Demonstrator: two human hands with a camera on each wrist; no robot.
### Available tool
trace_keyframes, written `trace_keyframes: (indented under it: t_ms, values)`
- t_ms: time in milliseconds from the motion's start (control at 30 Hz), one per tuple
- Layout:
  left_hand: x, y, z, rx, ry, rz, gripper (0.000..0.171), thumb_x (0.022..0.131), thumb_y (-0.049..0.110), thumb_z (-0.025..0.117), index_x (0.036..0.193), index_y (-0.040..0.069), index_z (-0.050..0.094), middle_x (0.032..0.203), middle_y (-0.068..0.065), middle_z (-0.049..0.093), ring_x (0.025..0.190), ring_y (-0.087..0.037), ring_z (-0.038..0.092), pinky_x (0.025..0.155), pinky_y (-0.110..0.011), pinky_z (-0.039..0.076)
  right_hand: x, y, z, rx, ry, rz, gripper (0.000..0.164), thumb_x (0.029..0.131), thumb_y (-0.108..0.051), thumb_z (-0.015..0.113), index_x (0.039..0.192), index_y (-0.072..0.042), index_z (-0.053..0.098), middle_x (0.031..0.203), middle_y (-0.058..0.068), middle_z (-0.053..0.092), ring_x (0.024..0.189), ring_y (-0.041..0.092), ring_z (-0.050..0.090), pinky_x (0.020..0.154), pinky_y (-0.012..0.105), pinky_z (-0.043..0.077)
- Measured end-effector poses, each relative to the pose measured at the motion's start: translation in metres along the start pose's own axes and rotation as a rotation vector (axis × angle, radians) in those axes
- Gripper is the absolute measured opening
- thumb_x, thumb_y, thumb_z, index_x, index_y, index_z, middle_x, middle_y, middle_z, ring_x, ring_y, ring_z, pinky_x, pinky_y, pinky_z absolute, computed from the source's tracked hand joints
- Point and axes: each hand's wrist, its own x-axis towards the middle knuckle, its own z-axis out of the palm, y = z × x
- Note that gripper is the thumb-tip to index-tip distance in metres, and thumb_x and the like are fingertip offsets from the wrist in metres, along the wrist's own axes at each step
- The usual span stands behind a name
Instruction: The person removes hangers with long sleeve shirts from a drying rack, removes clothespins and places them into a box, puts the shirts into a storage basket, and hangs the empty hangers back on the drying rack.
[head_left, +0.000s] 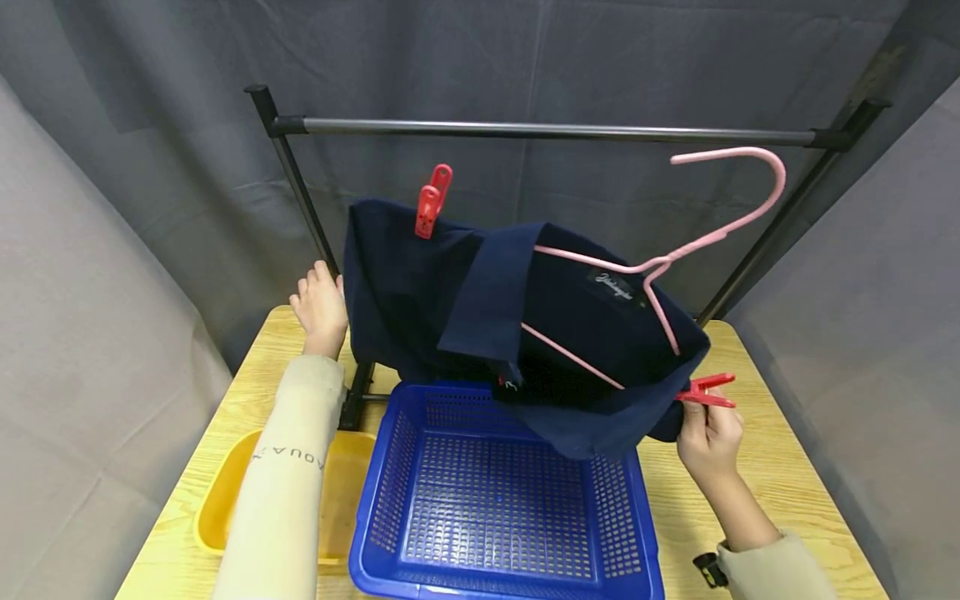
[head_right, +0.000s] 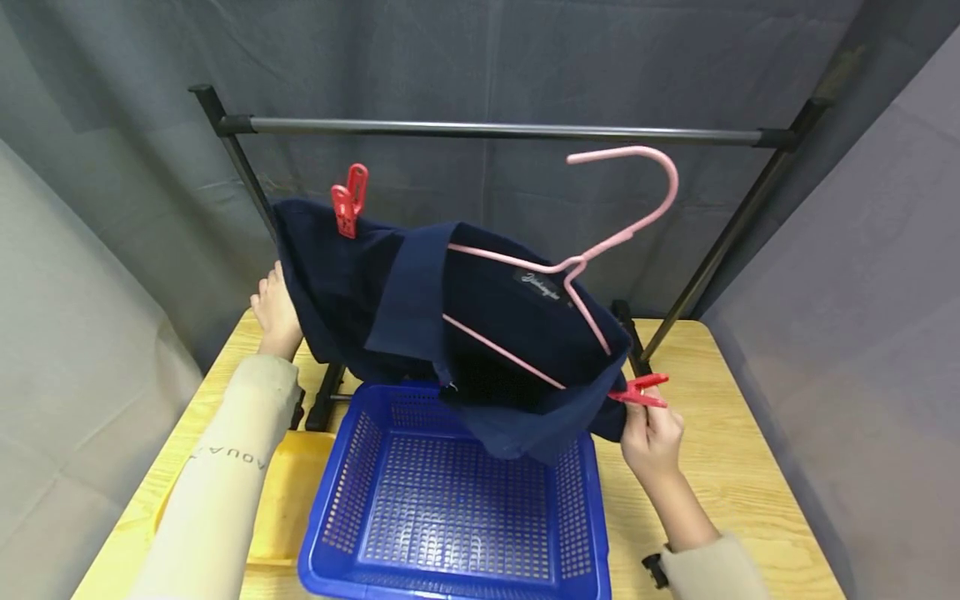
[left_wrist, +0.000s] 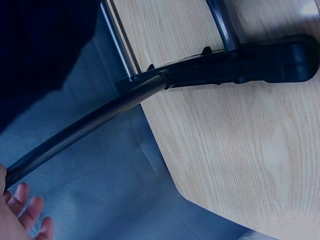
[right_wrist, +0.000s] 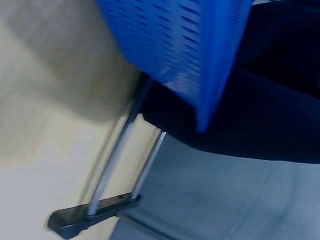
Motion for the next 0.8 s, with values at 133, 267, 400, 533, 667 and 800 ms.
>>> trace_keyframes:
  t_ms: [133, 267, 400, 533, 667, 800]
  values:
    - [0.000, -0.002, 0.004, 0.011, 0.080, 0.020, 0.034, 0.096, 0.024, 0.044, 0.119, 0.000, 0.043, 0.112, -0.021, 0.055, 0.103, -0.039, 0.047, 0.081, -0.052, 0.035, -0.014, 0.001, -0.019, 0.043, -0.018, 0.079, 0.055, 0.089, -0.032, 0.055, 0.069, 0.018, 0.048, 0.078, -0.015, 0.058, 0.073, -0.010, 0.049, 0.069, 0.008, 0.035]
    - [0.000, -0.003, 0.007, 0.011, 0.101, 0.031, 0.033, 0.095, 0.024, 0.045, 0.117, 0.000, 0.044, 0.110, -0.021, 0.055, 0.102, -0.039, 0.048, 0.081, -0.052, 0.035, -0.023, 0.001, -0.036, 0.069, -0.045, 0.133, 0.050, 0.090, -0.024, 0.056, 0.073, 0.022, 0.047, 0.088, -0.021, 0.058, 0.077, -0.010, 0.051, 0.072, 0.008, 0.037]
    - [-0.001, -0.003, 0.006, -0.001, 0.099, 0.033, 0.033, 0.095, 0.024, 0.046, 0.117, 0.000, 0.044, 0.110, -0.022, 0.055, 0.102, -0.039, 0.047, 0.081, -0.052, 0.035, -0.032, 0.004, -0.051, 0.068, -0.088, 0.152, 0.043, 0.090, -0.018, 0.057, 0.076, 0.022, 0.049, 0.090, -0.020, 0.059, 0.078, -0.009, 0.052, 0.072, 0.008, 0.038]
    - [-0.001, -0.002, 0.005, -0.007, 0.090, 0.034, 0.034, 0.095, 0.024, 0.045, 0.118, -0.001, 0.044, 0.111, -0.022, 0.055, 0.103, -0.040, 0.047, 0.081, -0.052, 0.035, -0.041, 0.008, -0.065, 0.049, -0.145, 0.142, 0.039, 0.090, -0.015, 0.057, 0.077, 0.021, 0.051, 0.092, -0.022, 0.059, 0.078, -0.011, 0.053, 0.071, 0.006, 0.037]
    - [-0.001, -0.001, 0.004, -0.005, 0.083, 0.034, 0.034, 0.095, 0.024, 0.045, 0.118, 0.000, 0.043, 0.111, -0.022, 0.055, 0.103, -0.039, 0.047, 0.081, -0.052, 0.035, -0.046, 0.011, -0.073, 0.054, -0.184, 0.120, 0.039, 0.090, -0.015, 0.058, 0.076, 0.021, 0.052, 0.094, -0.022, 0.060, 0.077, -0.013, 0.054, 0.068, 0.004, 0.037]
    - [-0.001, -0.002, 0.004, -0.002, 0.079, 0.031, 0.034, 0.095, 0.024, 0.045, 0.119, 0.000, 0.043, 0.112, -0.022, 0.054, 0.103, -0.040, 0.047, 0.082, -0.053, 0.035, -0.048, 0.012, -0.075, 0.059, -0.244, 0.100, 0.043, 0.090, -0.021, 0.058, 0.075, 0.019, 0.053, 0.092, -0.023, 0.060, 0.072, -0.013, 0.052, 0.063, 0.005, 0.037]
